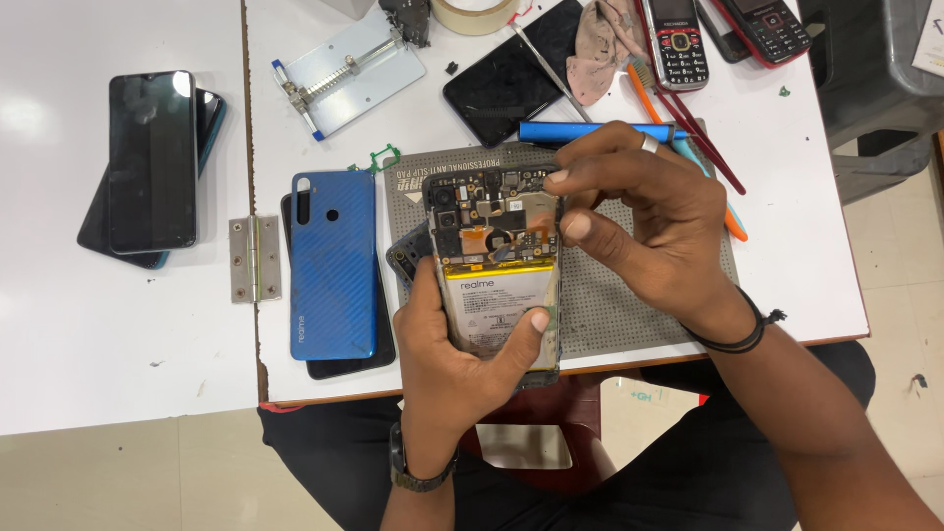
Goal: The person sits at a repair bench and opens the back cover of a smartphone, then works on the internal components, using a black pry tool to lift and detach the battery and other parts. They handle the phone frame, battery, and back cover, setting parts on the work mat as they go.
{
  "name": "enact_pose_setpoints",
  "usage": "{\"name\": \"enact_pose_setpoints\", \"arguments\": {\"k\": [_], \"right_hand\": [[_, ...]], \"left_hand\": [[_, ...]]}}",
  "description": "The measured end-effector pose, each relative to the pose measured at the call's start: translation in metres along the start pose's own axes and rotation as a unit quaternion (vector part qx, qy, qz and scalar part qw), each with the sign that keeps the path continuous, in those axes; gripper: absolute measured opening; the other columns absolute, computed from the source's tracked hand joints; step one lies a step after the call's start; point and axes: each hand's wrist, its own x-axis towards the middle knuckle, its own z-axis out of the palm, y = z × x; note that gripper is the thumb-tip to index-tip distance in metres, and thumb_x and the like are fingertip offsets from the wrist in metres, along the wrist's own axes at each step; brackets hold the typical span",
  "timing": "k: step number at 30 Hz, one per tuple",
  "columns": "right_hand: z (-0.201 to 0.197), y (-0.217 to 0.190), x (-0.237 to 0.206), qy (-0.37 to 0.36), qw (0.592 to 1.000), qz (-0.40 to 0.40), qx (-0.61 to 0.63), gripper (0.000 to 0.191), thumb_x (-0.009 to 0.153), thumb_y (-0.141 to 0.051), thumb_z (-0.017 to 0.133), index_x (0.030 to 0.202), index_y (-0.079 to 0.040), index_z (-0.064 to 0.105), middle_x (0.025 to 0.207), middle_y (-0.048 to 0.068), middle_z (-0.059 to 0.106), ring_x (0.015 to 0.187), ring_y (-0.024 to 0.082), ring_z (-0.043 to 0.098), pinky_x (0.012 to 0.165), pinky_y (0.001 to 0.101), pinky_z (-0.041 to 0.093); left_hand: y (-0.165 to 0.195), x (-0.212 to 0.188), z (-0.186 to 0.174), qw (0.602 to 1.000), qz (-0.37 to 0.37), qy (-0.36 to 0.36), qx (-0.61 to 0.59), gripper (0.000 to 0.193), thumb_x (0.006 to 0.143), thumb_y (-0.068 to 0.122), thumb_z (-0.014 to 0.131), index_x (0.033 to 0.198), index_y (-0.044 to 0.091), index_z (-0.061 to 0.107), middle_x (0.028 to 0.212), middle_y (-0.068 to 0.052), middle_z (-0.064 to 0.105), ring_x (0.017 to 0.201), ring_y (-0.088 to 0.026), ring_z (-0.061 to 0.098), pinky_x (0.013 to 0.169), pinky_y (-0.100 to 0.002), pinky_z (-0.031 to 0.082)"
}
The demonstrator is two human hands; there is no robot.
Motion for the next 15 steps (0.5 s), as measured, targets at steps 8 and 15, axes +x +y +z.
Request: {"name": "enact_pose_setpoints", "arguments": {"k": [8, 15], "right_hand": [[-0.0008, 0.0028, -0.0005, 0.003, 1.0, -0.012, 0.006, 0.031, 0.1, -0.017, 0.077, 0.126, -0.004, 0.067, 0.117, 0.012, 0.068, 0.085, 0.007, 0.066, 0.076, 0.0226, 0.06], [-0.0019, 0.0041, -0.0006, 0.0, 1.0, -0.029, -0.011, 0.028, 0.101, -0.011, 0.077, 0.126, -0.004, 0.066, 0.116, 0.011, 0.067, 0.087, 0.008, 0.067, 0.077, 0.0227, 0.059]], "left_hand": [[0.0012, -0.0004, -0.0009, 1.0, -0.005, -0.011, 0.008, 0.054, 0.088, 0.029, 0.08, 0.126, -0.001, 0.055, 0.1, -0.011, 0.08, 0.087, -0.019, 0.083, 0.077, -0.029, 0.068], [0.0017, -0.0007, -0.0014, 1.0, -0.001, -0.015, 0.009, 0.051, 0.087, 0.028, 0.081, 0.122, 0.0, 0.056, 0.1, -0.011, 0.08, 0.088, -0.021, 0.083, 0.077, -0.03, 0.068]]}}
